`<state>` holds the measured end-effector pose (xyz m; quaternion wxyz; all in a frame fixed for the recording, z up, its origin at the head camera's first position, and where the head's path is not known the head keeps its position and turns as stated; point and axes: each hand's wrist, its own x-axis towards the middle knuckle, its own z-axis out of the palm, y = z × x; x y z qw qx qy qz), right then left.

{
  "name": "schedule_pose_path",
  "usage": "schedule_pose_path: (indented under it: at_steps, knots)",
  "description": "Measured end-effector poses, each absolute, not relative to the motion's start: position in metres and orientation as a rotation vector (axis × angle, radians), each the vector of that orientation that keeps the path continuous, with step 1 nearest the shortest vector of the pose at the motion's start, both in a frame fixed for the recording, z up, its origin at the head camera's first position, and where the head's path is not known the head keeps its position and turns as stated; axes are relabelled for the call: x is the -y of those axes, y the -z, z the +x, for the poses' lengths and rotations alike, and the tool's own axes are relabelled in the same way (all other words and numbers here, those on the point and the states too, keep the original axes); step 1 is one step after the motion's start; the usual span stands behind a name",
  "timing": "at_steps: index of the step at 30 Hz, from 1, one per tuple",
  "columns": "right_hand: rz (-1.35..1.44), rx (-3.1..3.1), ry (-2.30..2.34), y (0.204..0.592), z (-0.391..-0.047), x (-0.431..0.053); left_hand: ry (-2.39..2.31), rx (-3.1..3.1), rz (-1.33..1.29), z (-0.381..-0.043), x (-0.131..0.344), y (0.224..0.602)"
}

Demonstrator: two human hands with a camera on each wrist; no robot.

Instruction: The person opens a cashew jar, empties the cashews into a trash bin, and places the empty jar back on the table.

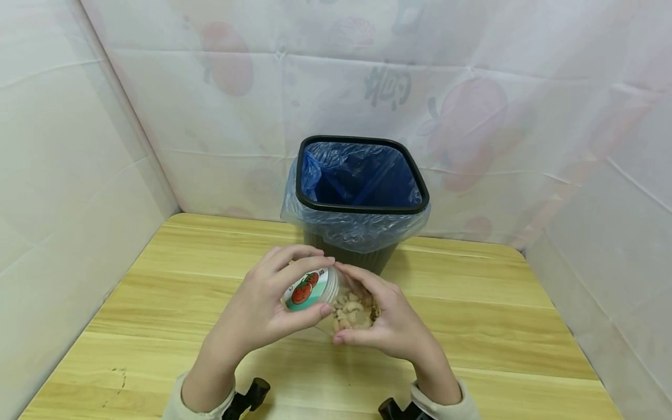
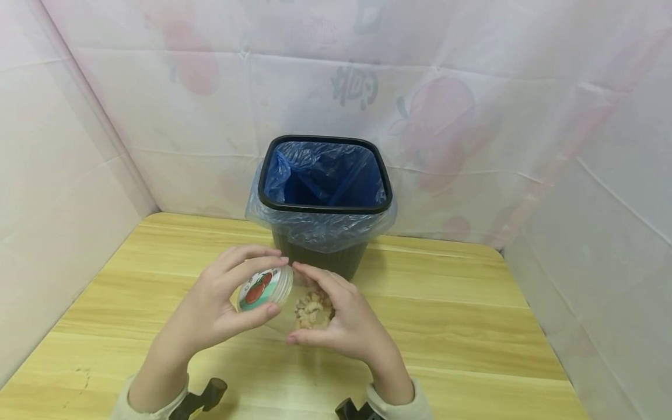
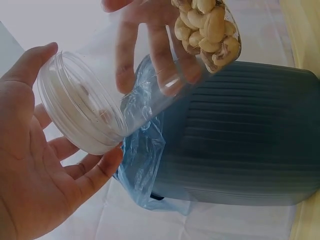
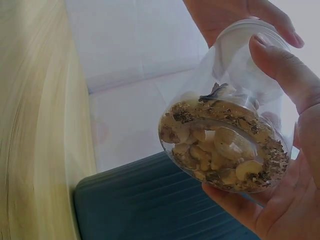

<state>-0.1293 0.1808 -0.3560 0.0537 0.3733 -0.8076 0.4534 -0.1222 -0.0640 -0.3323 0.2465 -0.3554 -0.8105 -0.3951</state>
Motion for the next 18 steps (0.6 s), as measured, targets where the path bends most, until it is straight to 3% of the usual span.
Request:
schedule_pose_path:
  at_steps: [18]
  knots:
    - [1.270,2.398,-1.426,0.3569,-0.1318,-0.1872,1.021,2.093,-1.207,-0.1236,0.0630,0.3320]
